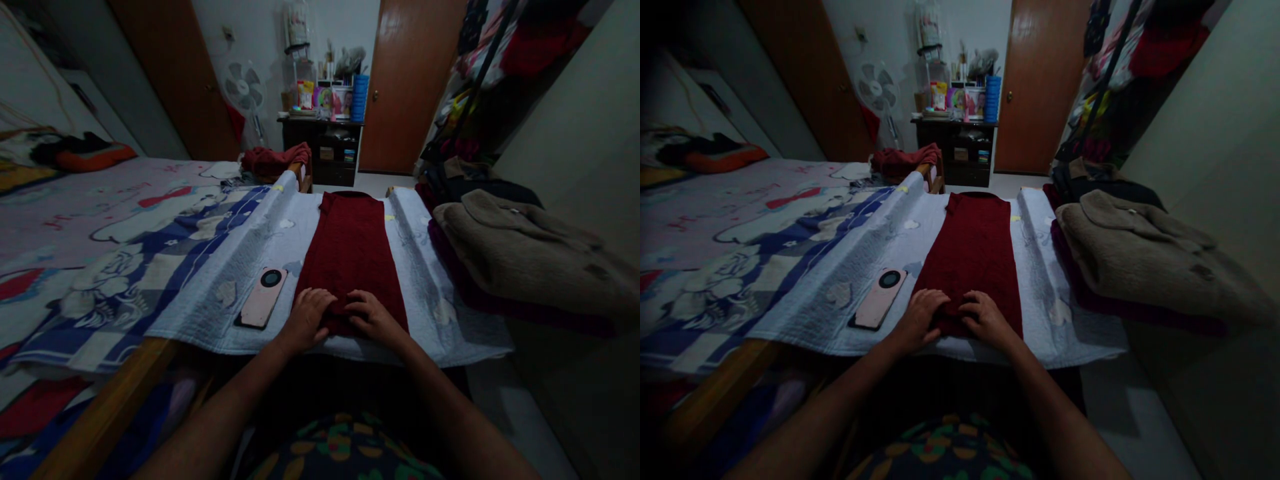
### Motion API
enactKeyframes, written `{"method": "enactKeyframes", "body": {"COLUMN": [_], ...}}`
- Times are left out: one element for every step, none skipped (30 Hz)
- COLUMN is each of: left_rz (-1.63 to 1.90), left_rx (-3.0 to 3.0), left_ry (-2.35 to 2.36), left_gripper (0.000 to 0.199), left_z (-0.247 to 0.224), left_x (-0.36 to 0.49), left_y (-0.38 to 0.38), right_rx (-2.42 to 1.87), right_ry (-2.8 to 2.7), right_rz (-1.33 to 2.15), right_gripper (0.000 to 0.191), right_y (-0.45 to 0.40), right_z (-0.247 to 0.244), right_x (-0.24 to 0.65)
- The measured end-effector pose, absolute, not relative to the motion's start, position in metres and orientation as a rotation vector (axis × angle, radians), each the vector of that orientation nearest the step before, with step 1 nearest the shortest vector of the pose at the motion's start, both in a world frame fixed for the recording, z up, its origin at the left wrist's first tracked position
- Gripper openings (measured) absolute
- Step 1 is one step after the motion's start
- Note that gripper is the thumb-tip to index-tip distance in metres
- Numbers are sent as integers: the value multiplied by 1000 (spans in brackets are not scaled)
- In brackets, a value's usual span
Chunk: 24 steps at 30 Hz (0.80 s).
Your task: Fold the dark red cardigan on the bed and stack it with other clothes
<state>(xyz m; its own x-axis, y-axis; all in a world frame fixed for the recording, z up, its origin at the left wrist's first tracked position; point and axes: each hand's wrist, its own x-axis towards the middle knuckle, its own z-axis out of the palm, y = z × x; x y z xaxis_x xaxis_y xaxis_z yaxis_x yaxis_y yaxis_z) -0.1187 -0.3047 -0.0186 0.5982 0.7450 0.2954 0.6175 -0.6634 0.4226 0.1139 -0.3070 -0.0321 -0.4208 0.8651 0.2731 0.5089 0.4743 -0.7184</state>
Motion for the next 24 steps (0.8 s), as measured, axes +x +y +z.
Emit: {"method": "enactKeyframes", "body": {"left_rz": [637,608,572,532,498,471,448,430,410,386,360,336,321,313,308,306,306,309,316,327,347,371,393,408], "left_rx": [2526,2504,2487,2480,2480,2486,2495,2505,2516,2530,2545,2560,2573,2584,2593,2598,2597,2589,2573,2554,2535,2520,2513,2513], "left_ry": [1105,1090,1071,1051,1034,1022,1011,1003,1000,1004,1017,1037,1061,1081,1091,1091,1085,1080,1078,1078,1080,1077,1063,1039], "left_gripper": [65,64,62,59,57,56,58,61,66,71,73,74,72,68,66,64,62,59,55,50,45,41,39,37], "left_z": [-18,-18,-17,-16,-14,-14,-14,-14,-16,-18,-20,-23,-25,-26,-27,-26,-26,-24,-23,-21,-19,-17,-15,-14], "left_x": [-119,-120,-120,-121,-122,-122,-123,-123,-124,-124,-123,-123,-122,-122,-121,-121,-120,-120,-120,-120,-119,-118,-116,-115], "left_y": [-304,-303,-303,-302,-302,-302,-303,-303,-304,-305,-306,-307,-307,-308,-309,-309,-308,-308,-306,-305,-303,-301,-298,-296], "right_rx": [-1142,-1149,-1155,-1160,-1165,-1177,-1198,-1228,-1263,-1303,-1341,-1370,-1387,-1394,-1396,-1393,-1388,-1379,-1365,-1343,-1320,-1301,-1294,-1295], "right_ry": [-2127,-2155,-2172,-2184,-2198,-2222,-2259,-2307,-2358,-2403,-2437,-2459,-2471,-2477,-2481,-2482,-2479,-2469,-2449,-2413,-2357,-2282,-2194,-2112], "right_rz": [728,740,759,777,787,783,766,735,695,649,602,560,525,503,496,505,529,570,623,684,745,796,828,836], "right_gripper": [27,31,36,42,48,53,57,60,63,66,68,70,70,69,68,68,67,65,62,57,51,46,42,38], "right_y": [-308,-308,-309,-310,-311,-312,-314,-316,-319,-322,-325,-327,-330,-332,-333,-334,-335,-336,-337,-337,-336,-336,-335,-334], "right_z": [-31,-29,-28,-26,-25,-24,-24,-24,-25,-25,-26,-27,-28,-28,-27,-27,-26,-25,-23,-22,-21,-20,-19,-19], "right_x": [115,116,117,119,121,122,124,124,124,124,122,121,120,120,120,122,124,127,130,134,138,142,145,148]}}
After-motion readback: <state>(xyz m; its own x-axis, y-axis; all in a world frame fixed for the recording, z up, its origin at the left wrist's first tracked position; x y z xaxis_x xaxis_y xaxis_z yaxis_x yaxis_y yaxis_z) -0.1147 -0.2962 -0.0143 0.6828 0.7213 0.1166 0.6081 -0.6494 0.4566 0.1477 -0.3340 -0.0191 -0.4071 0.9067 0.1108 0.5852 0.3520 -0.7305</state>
